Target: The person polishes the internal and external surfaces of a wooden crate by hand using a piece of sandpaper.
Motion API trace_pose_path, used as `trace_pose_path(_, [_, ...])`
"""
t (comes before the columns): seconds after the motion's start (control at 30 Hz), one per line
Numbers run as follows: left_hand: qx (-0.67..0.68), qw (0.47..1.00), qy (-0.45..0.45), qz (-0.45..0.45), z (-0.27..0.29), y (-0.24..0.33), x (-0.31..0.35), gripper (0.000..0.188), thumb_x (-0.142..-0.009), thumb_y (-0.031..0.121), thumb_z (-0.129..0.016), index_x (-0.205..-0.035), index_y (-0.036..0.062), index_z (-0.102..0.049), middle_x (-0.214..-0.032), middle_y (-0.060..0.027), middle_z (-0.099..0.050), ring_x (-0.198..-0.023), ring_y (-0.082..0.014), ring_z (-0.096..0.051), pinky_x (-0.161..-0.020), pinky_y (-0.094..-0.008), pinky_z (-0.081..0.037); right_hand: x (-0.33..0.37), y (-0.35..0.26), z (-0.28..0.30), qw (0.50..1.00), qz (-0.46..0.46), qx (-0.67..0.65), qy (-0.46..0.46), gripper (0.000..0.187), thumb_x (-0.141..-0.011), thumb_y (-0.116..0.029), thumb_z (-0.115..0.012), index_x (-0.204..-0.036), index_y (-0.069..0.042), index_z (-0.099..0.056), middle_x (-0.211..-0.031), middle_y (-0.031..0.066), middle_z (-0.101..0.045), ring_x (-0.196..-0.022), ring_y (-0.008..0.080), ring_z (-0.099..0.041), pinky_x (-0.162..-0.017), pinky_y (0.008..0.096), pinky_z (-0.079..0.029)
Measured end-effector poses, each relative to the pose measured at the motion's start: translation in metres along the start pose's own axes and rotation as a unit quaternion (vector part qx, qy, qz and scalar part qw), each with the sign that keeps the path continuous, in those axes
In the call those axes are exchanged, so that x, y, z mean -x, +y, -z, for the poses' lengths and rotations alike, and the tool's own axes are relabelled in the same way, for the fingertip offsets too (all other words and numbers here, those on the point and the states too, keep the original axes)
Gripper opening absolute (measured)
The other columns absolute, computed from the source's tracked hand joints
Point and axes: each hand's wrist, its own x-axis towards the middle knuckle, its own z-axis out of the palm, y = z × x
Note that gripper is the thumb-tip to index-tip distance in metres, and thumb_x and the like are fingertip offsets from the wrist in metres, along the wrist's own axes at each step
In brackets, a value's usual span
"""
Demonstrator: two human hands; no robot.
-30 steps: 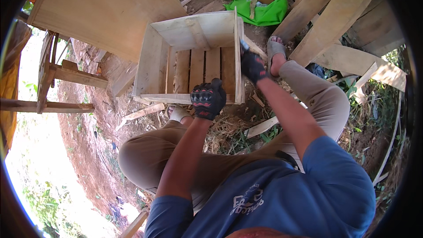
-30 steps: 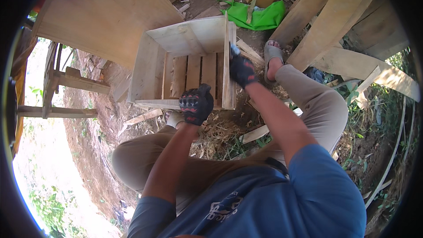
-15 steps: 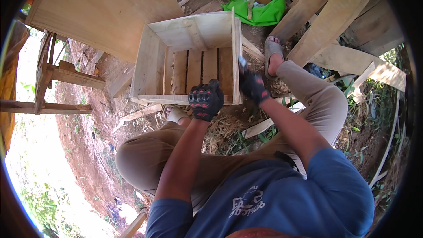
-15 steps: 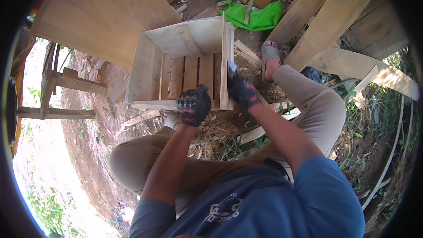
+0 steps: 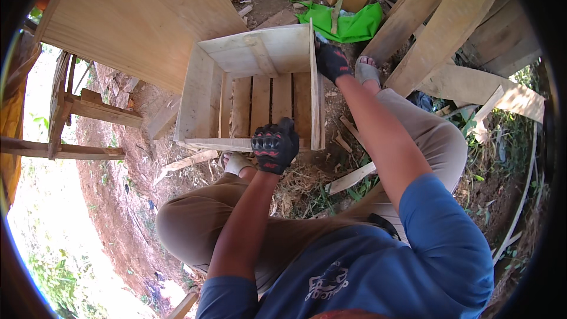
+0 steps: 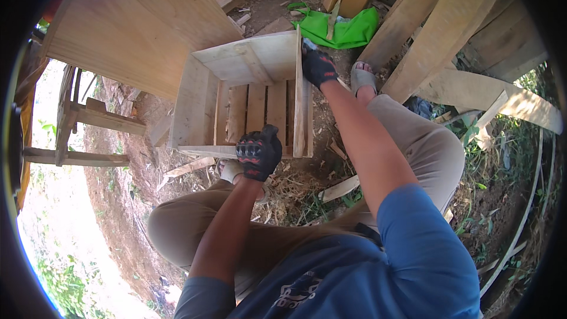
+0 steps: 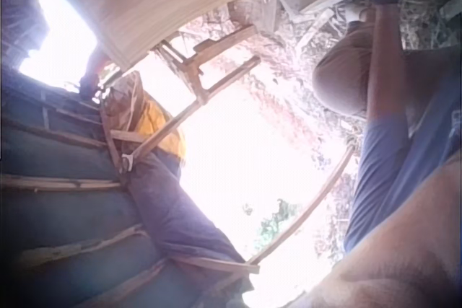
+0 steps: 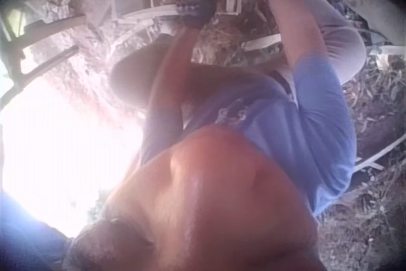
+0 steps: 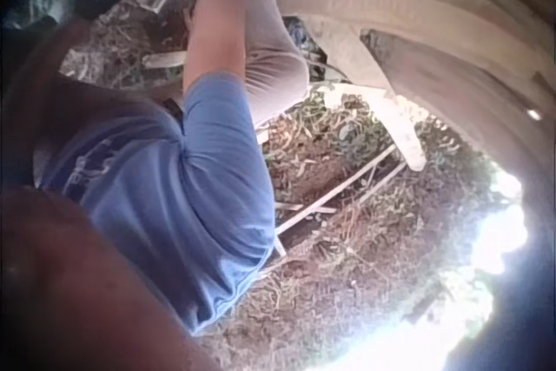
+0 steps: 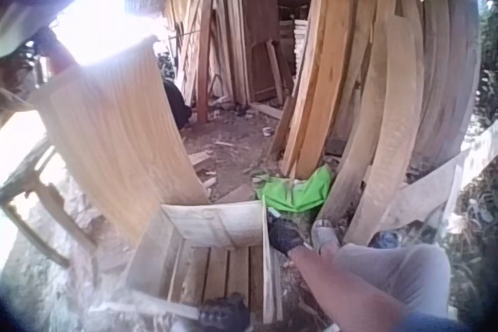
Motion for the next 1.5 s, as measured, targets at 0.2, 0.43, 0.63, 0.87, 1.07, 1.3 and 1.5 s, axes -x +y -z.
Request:
trace_pose_path(0.2, [-0.013, 1.000, 0.020, 0.010, -0.005, -0.009, 0.009, 0.014, -0.085, 0.019, -0.071, -0.098, 0.0162, -0.073, -0.069, -0.0118, -0.069, -0.065, -0.0328, -0.068, -0.063, -0.0497, -0.051, 0.087, -0.010, -0.022, 0.994, 0.098, 0.035, 0.041, 0.051, -0.102, -0.022, -0.049, -0.152, -0.015, -0.053, -0.139, 0.0246, -0.066, -0.110, 0.0442, -0.072, -0.093, 0.0552, -0.057])
trace_pose_path(0.43, [0.014, 0.999, -0.009, 0.028, -0.001, -0.006, 0.010, 0.014, -0.086, 0.017, -0.069, -0.098, 0.0157, -0.076, -0.075, -0.0138, -0.073, -0.072, -0.0346, -0.071, -0.069, -0.0500, -0.054, 0.233, -0.015, -0.011, 0.993, 0.099, 0.003, -0.064, 0.052, -0.101, -0.020, -0.054, -0.153, -0.020, -0.051, -0.129, 0.0224, -0.071, -0.098, 0.0439, -0.074, -0.082, 0.0550, -0.059])
trace_pose_path(0.63, [0.018, 0.999, 0.003, 0.034, 0.002, -0.002, 0.008, 0.015, -0.084, 0.016, -0.069, -0.097, 0.0149, -0.076, -0.076, -0.0142, -0.073, -0.072, -0.0352, -0.070, -0.070, -0.0508, -0.054, 0.056, -0.011, -0.002, 0.999, 0.029, 0.006, -0.029, 0.041, -0.104, -0.036, -0.052, -0.135, -0.014, -0.066, -0.111, 0.0274, -0.074, -0.101, 0.0492, -0.071, -0.082, 0.0585, -0.057])
trace_pose_path(0.87, [0.032, 0.999, 0.008, 0.029, -0.002, -0.002, 0.004, 0.016, -0.084, 0.016, -0.069, -0.099, 0.0146, -0.076, -0.075, -0.0144, -0.072, -0.070, -0.0366, -0.070, -0.069, -0.0514, -0.053, -0.011, -0.004, 0.005, 0.998, 0.045, 0.043, 0.000, 0.039, -0.104, -0.031, -0.049, -0.132, -0.011, -0.068, -0.116, 0.0256, -0.074, -0.105, 0.0471, -0.071, -0.090, 0.0580, -0.056])
trace_pose_path(1.07, [0.000, 1.000, 0.022, 0.019, -0.004, -0.006, 0.009, 0.015, -0.085, 0.016, -0.070, -0.099, 0.0136, -0.075, -0.072, -0.0143, -0.071, -0.070, -0.0353, -0.071, -0.068, -0.0500, -0.054, 0.180, -0.016, 0.003, 0.988, 0.082, 0.052, -0.119, 0.061, -0.100, -0.012, -0.050, -0.160, -0.017, -0.041, -0.118, 0.0294, -0.070, -0.096, 0.0478, -0.072, -0.083, 0.0581, -0.058])
trace_pose_path(1.3, [0.026, 0.999, 0.041, 0.013, 0.003, -0.007, 0.012, 0.012, -0.084, 0.017, -0.070, -0.095, 0.0151, -0.074, -0.067, -0.0131, -0.067, -0.063, -0.0349, -0.066, -0.062, -0.0506, -0.051, 0.187, -0.018, -0.004, 0.993, 0.055, 0.026, -0.101, 0.052, -0.100, -0.023, -0.056, -0.151, -0.013, -0.051, -0.119, 0.0300, -0.070, -0.096, 0.0466, -0.072, -0.080, 0.0569, -0.058])
trace_pose_path(1.5, [0.019, 0.999, -0.002, 0.026, 0.005, -0.003, 0.005, 0.008, -0.083, 0.020, -0.070, -0.091, 0.0168, -0.071, -0.066, -0.0134, -0.066, -0.061, -0.0348, -0.066, -0.059, -0.0510, -0.051, -0.019, -0.002, 0.007, 0.994, 0.072, 0.066, -0.047, 0.045, -0.102, -0.035, -0.057, -0.142, -0.016, -0.061, -0.117, 0.0267, -0.073, -0.106, 0.0484, -0.070, -0.088, 0.0592, -0.056])
